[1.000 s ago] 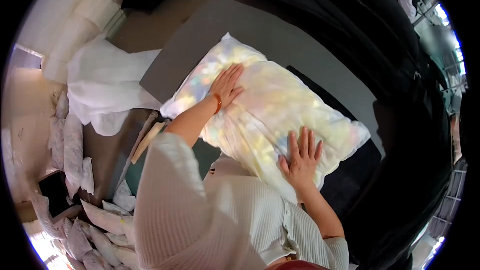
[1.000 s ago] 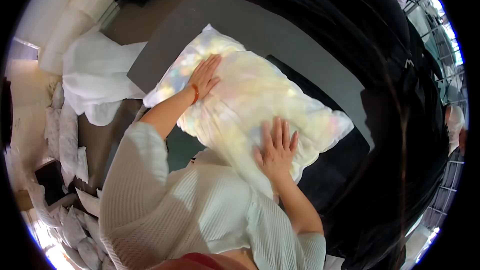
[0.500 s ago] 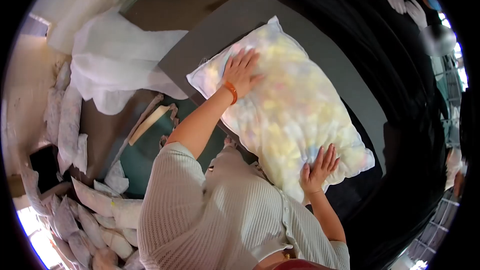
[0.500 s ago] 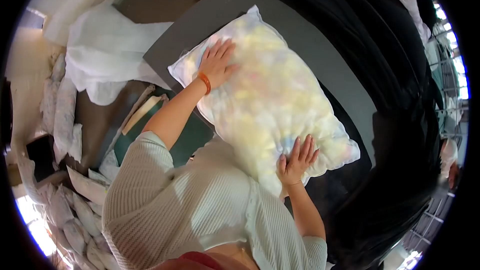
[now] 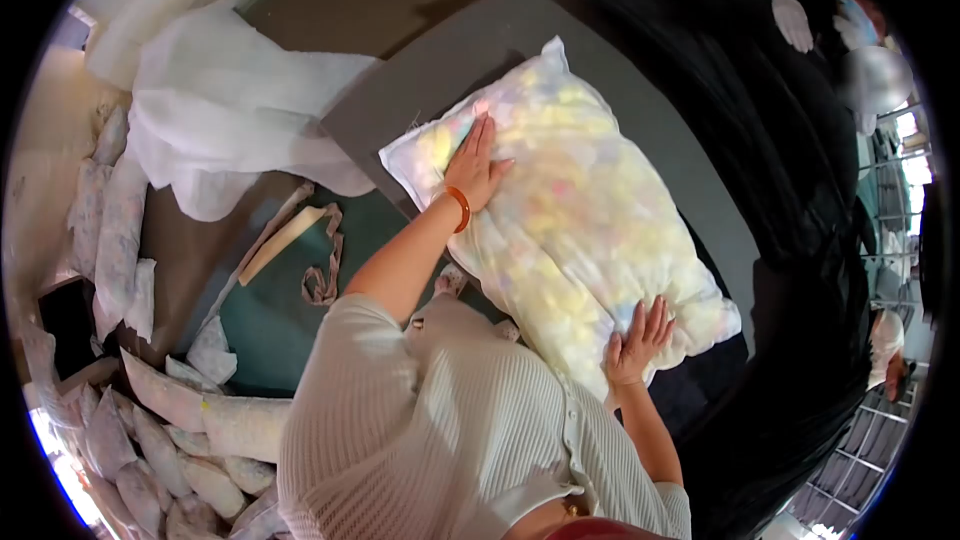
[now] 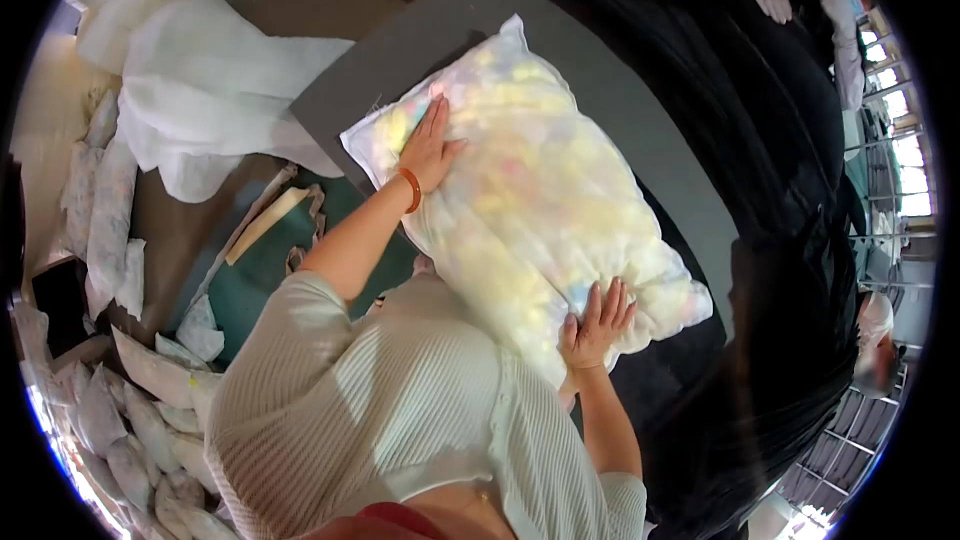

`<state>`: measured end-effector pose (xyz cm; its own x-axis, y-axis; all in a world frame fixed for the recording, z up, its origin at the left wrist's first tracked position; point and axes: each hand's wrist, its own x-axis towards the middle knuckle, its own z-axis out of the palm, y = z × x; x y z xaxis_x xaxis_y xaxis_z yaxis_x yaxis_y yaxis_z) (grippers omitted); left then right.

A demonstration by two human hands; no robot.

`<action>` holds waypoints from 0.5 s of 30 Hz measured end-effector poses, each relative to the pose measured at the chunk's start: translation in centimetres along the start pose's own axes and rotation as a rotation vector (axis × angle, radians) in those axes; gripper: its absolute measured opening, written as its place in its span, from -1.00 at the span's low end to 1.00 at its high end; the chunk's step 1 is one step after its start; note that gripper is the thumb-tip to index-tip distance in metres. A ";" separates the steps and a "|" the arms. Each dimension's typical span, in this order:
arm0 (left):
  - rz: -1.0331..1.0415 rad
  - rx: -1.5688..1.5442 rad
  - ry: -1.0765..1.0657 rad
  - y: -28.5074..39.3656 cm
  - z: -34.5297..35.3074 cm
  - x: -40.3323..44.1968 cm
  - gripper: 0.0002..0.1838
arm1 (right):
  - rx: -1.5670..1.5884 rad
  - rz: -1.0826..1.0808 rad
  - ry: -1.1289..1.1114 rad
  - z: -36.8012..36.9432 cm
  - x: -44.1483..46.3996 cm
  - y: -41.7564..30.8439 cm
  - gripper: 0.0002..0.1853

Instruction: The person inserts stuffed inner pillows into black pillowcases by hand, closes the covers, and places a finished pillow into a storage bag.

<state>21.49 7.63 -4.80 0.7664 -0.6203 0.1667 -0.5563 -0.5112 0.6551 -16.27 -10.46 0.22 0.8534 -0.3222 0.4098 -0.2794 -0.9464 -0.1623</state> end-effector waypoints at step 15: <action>-0.936 -1.289 0.409 -8.0 -8.7 -7.6 -0.61 | 0.835 0.040 -0.328 0.9 21.9 -19.4 -0.69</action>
<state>22.92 21.61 -4.87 0.8066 -0.1040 -0.5819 0.5791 0.3369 0.7424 8.31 0.90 11.51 0.9685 -0.2102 0.1333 -0.0098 -0.5672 -0.8235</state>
